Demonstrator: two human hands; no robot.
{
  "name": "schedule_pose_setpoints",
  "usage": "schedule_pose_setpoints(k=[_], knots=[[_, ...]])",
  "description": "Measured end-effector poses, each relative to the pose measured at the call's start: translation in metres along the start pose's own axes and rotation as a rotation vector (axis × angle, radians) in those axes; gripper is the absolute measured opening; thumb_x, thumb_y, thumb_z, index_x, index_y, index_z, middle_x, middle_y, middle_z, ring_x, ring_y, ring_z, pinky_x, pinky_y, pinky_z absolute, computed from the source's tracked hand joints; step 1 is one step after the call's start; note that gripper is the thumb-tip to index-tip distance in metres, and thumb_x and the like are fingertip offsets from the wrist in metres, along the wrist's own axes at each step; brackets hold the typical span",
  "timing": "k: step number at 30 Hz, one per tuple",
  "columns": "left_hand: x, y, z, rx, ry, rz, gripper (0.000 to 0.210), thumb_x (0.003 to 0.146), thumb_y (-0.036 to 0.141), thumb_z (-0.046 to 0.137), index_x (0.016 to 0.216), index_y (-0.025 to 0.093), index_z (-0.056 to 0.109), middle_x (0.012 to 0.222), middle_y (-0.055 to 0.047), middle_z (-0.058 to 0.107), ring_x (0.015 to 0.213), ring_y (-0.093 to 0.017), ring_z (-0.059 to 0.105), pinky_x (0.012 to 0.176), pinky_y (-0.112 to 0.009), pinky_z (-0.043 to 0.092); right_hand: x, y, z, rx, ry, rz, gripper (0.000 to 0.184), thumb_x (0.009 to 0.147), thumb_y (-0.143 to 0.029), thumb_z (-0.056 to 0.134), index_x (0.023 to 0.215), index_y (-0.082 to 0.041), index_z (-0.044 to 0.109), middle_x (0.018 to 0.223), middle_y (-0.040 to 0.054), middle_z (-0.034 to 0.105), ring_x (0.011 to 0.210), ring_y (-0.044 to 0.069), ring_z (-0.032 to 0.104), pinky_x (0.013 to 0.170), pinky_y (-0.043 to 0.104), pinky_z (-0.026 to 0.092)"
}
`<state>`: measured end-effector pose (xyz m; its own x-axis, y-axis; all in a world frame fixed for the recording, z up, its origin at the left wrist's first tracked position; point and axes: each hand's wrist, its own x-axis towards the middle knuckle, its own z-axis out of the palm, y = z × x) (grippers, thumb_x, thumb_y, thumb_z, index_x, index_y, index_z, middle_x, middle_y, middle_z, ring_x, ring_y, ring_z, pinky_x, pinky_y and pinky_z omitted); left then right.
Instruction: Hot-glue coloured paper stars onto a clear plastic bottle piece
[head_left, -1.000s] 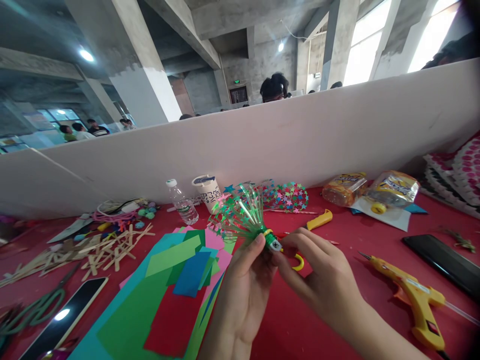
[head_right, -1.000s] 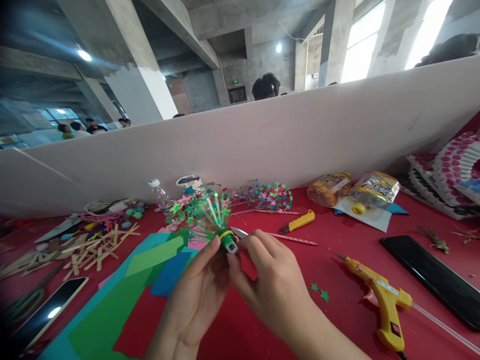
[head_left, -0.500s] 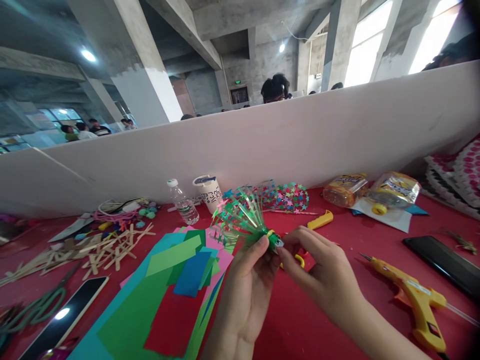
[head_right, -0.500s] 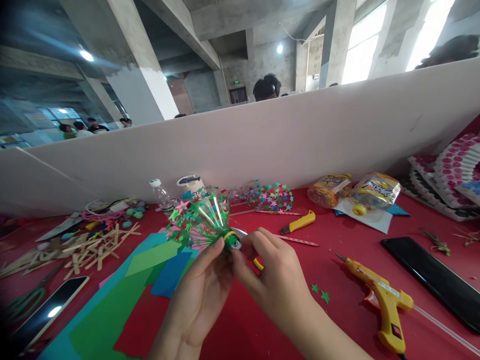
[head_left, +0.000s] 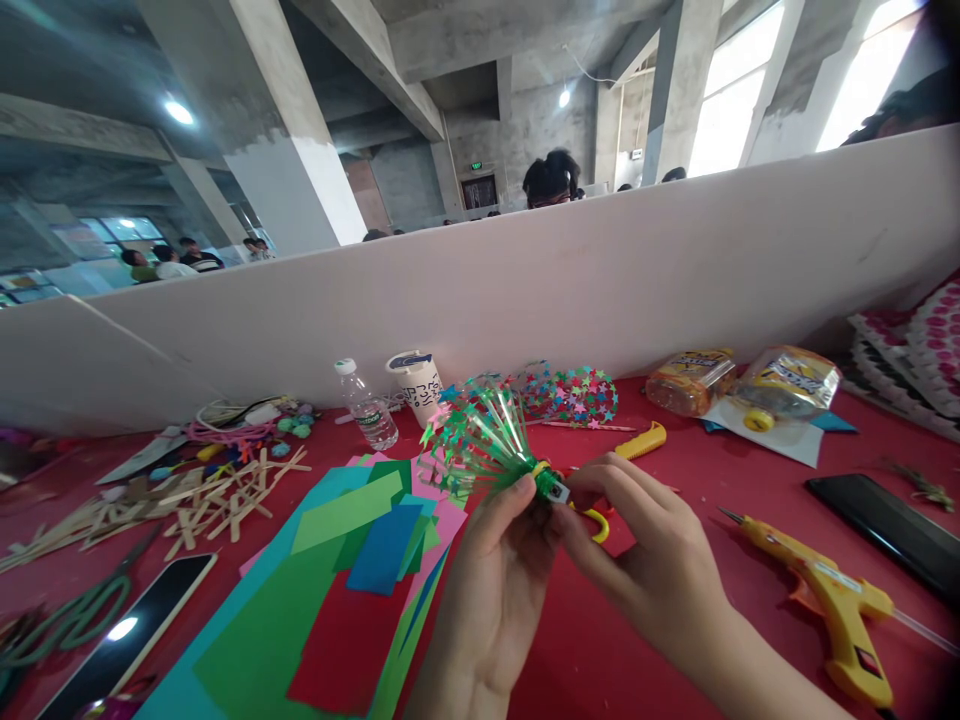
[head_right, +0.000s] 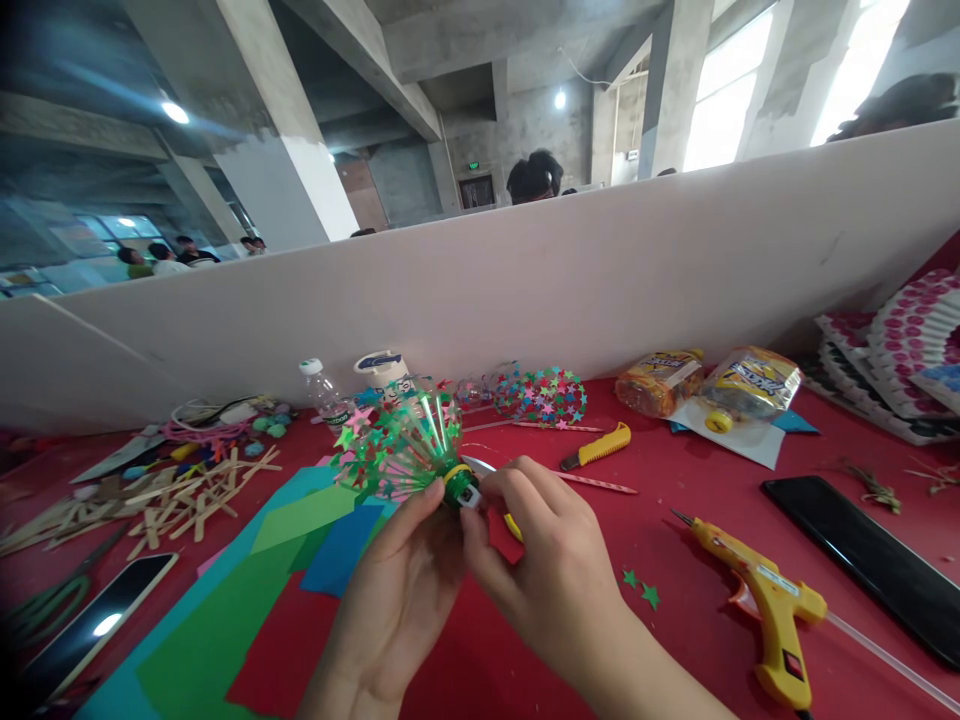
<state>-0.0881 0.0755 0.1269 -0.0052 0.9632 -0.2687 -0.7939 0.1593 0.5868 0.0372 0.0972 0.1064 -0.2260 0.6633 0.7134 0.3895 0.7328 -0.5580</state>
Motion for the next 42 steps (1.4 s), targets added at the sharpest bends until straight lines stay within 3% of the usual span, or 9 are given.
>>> schedule_pose_setpoints(k=[7,14,20,31,37,42], knots=[[0.001,0.003,0.000,0.006,-0.048,-0.007,0.014,0.083,0.008,0.058,0.080,0.008,0.071,0.077,-0.007,0.070,0.069,-0.012,0.066,0.066,-0.020,0.056,0.000,-0.001,0.002,-0.003,-0.022,0.092,0.012,0.081,-0.011,0.056,0.083,-0.021,0.050,0.075,-0.0014,0.052,0.068,0.013,0.049,0.061,0.025,0.041],[0.003,0.004,-0.001,-0.025,-0.039,-0.030,0.019,0.085,0.007,0.054,0.084,0.006,0.073,0.078,-0.009,0.071,0.075,-0.015,0.067,0.067,-0.020,0.055,0.001,-0.001,0.004,-0.099,-0.002,0.008,0.014,0.083,-0.010,0.055,0.090,-0.020,0.050,0.082,0.0019,0.053,0.074,0.017,0.050,0.064,0.028,0.043],[0.008,0.001,-0.003,-0.091,0.007,-0.053,0.013,0.086,0.007,0.056,0.086,0.008,0.069,0.079,-0.006,0.068,0.071,-0.011,0.063,0.067,-0.019,0.053,0.000,0.001,0.008,-0.221,0.025,-0.046,0.017,0.082,-0.007,0.053,0.093,-0.019,0.051,0.082,0.0045,0.055,0.073,0.020,0.050,0.063,0.032,0.044],[0.004,0.009,-0.002,-0.166,-0.060,-0.146,0.011,0.089,0.008,0.054,0.084,0.008,0.064,0.079,-0.006,0.068,0.069,-0.011,0.066,0.065,-0.019,0.054,-0.003,-0.008,0.005,-0.085,0.039,-0.041,0.022,0.082,-0.003,0.052,0.097,-0.020,0.052,0.086,0.0046,0.054,0.075,0.018,0.051,0.065,0.031,0.045],[0.004,0.013,-0.006,-0.151,-0.067,-0.133,0.016,0.090,0.008,0.052,0.086,0.007,0.067,0.082,-0.009,0.072,0.076,-0.015,0.070,0.071,-0.024,0.059,0.001,-0.011,-0.009,-0.005,0.036,-0.013,0.017,0.085,-0.010,0.055,0.098,-0.021,0.052,0.086,0.0034,0.054,0.076,0.017,0.053,0.065,0.029,0.046],[0.009,0.019,-0.013,-0.100,-0.113,-0.158,0.012,0.087,0.010,0.056,0.085,0.007,0.068,0.087,-0.013,0.073,0.083,-0.020,0.072,0.075,-0.027,0.060,0.010,-0.005,-0.031,-0.066,0.085,0.063,0.007,0.087,-0.016,0.054,0.090,-0.022,0.054,0.080,0.0007,0.053,0.070,0.015,0.053,0.063,0.027,0.044]])
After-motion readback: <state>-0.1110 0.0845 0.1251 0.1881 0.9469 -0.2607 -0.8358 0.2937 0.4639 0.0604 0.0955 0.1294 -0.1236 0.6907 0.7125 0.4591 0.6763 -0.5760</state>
